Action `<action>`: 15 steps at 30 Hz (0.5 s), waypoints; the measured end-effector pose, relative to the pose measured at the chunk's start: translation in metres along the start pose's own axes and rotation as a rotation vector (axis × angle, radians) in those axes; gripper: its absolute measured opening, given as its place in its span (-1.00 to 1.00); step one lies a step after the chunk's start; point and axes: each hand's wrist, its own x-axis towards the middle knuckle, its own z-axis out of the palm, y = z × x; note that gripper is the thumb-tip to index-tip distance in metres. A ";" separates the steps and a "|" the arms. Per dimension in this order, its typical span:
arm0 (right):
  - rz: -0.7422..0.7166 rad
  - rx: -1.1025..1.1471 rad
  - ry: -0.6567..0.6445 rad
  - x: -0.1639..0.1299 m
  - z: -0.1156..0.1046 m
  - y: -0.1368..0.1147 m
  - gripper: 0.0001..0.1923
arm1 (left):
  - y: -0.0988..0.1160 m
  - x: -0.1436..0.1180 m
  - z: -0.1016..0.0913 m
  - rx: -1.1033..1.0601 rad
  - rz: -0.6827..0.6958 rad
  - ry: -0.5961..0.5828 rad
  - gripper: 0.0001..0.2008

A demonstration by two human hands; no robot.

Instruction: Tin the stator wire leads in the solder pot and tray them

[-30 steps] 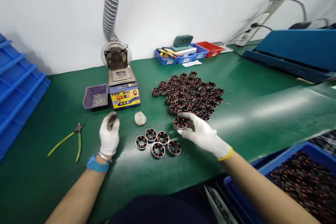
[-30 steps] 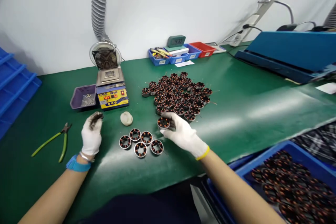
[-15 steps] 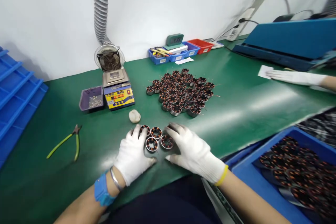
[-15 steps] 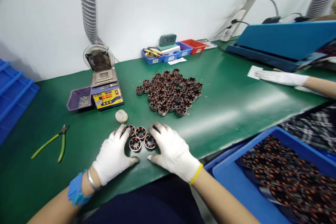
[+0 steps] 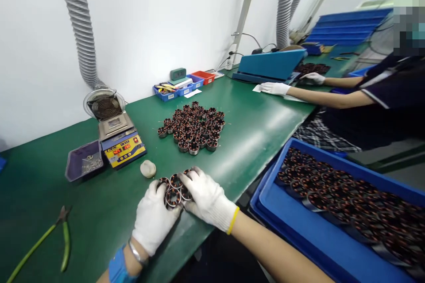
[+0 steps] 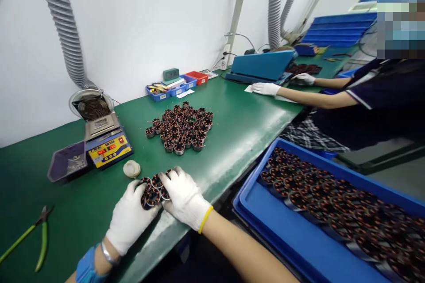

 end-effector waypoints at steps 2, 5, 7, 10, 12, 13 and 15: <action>0.006 -0.005 -0.030 0.002 -0.004 0.000 -0.11 | -0.002 -0.002 0.002 0.011 0.030 0.006 -0.59; -0.012 -0.052 -0.099 0.008 -0.011 -0.005 -0.12 | -0.004 -0.004 0.005 0.043 0.082 0.021 -0.57; -0.027 -0.143 -0.132 0.012 -0.016 -0.011 -0.26 | -0.005 -0.005 0.006 0.058 0.108 0.000 -0.57; -0.018 -0.288 -0.155 0.016 -0.021 -0.023 -0.51 | -0.004 -0.006 0.007 0.060 0.105 -0.060 -0.59; -0.006 -0.317 -0.173 0.018 -0.022 -0.029 -0.53 | -0.003 -0.007 0.005 0.061 0.088 -0.099 -0.57; -0.006 -0.314 -0.180 0.019 -0.022 -0.030 -0.50 | -0.003 -0.008 0.004 0.057 0.083 -0.125 -0.56; -0.020 -0.279 -0.179 0.021 -0.020 -0.028 -0.46 | -0.003 -0.008 0.002 0.043 0.085 -0.186 -0.56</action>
